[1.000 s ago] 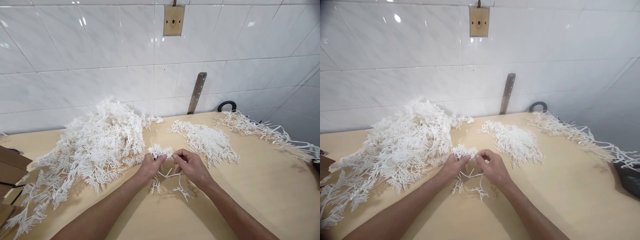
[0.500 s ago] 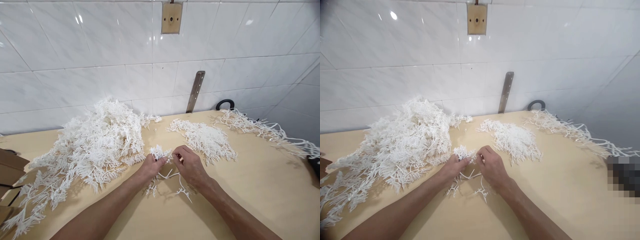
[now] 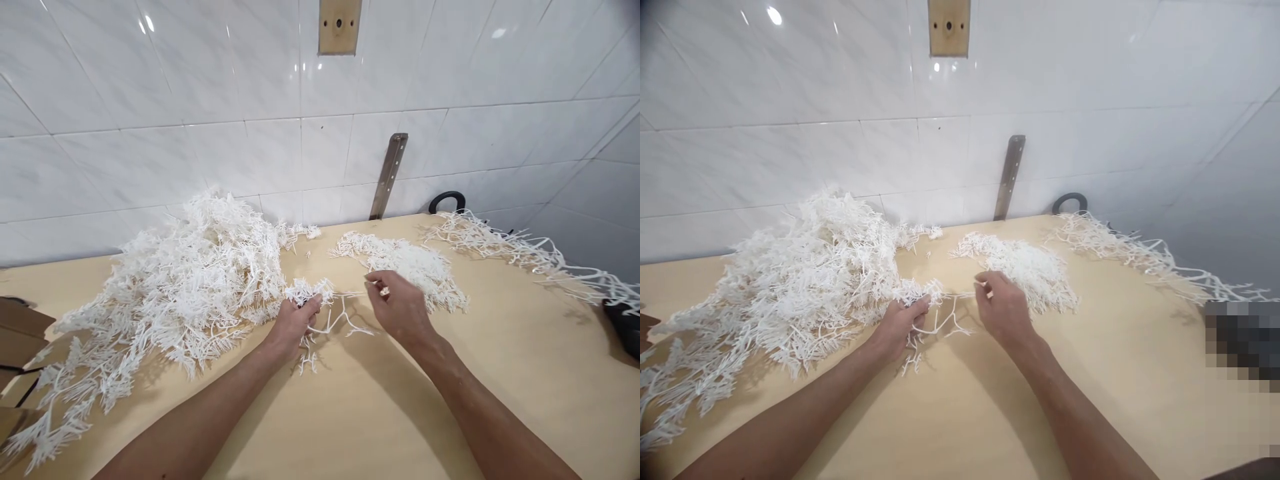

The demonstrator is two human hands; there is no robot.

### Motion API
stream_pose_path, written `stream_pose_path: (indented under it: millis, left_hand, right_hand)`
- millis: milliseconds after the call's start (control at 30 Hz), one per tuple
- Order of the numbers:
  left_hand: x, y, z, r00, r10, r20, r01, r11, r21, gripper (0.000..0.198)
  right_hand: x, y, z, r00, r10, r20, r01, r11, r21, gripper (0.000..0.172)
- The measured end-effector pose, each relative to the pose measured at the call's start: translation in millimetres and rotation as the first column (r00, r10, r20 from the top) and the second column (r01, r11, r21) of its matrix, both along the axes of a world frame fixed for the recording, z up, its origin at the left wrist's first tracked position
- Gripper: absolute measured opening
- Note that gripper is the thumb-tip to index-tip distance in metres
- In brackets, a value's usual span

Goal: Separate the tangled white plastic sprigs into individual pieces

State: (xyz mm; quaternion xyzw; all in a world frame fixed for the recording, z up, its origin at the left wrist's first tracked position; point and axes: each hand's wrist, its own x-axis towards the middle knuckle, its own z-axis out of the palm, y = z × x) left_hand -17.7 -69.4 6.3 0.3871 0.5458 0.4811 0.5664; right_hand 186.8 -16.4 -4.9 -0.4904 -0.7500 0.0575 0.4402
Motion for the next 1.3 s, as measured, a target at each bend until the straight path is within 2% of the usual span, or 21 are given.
stream_pose_path:
  millis: [133,233,367,567,633,767,867,1100,1200,1300]
  left_hand:
    - [-1.2,0.5,-0.1,0.999,-0.035,0.002,0.035,0.999,-0.004,0.055]
    - [-1.4,1.2,-1.8,1.000,-0.007,0.003,0.007,1.000,0.009,0.054]
    - [-1.6,2.1,-2.9,1.000,0.004,0.000,-0.004,1.000,0.010,0.053]
    - [-0.6,2.7,-2.8,0.999,0.029,0.042,-0.029,1.000,0.011,0.053]
    - [-0.2,2.4,-2.5,0.998,0.023,0.058,-0.024,1.000,0.010,0.053]
    - [0.1,1.9,-2.2,0.996,0.021,0.083,-0.021,1.000,0.002,0.050]
    - [-0.2,2.8,-3.4,0.994,0.018,0.104,-0.016,1.000,-0.012,0.049]
    - [-0.8,6.0,-4.2,0.995,0.019,0.096,-0.024,0.999,0.046,0.046]
    - [0.5,5.8,-3.0,0.994,0.057,0.098,-0.063,0.996,0.060,0.048]
    - [1.6,5.4,-1.8,0.992,0.090,0.087,-0.095,0.994,0.050,0.047]
  right_hand:
    - [-17.3,-11.2,-2.1,0.953,0.282,0.108,-0.262,0.950,-0.171,0.022]
    - [-17.8,-13.6,-2.3,0.894,0.391,0.218,-0.330,0.905,-0.269,0.024]
    - [-13.4,-12.8,-2.5,0.888,0.352,0.297,-0.264,0.918,-0.297,0.025]
    - [-19.7,-12.6,-4.3,0.942,0.254,0.222,-0.227,0.964,-0.141,0.027]
    - [-21.8,-13.8,-4.1,0.931,0.269,0.246,-0.233,0.958,-0.166,0.032]
    - [-21.5,-16.8,-2.7,0.891,0.344,0.297,-0.250,0.916,-0.314,0.022]
    - [-21.1,-19.0,-1.5,0.884,0.386,0.264,-0.284,0.892,-0.352,0.016]
    - [-28.5,-29.7,10.1,0.853,0.476,0.214,-0.352,0.827,-0.439,0.019]
    - [-31.3,-36.4,18.1,0.833,0.536,0.136,-0.410,0.763,-0.499,0.021]
    - [-33.9,-44.1,23.4,0.795,0.606,0.019,-0.493,0.665,-0.562,0.019]
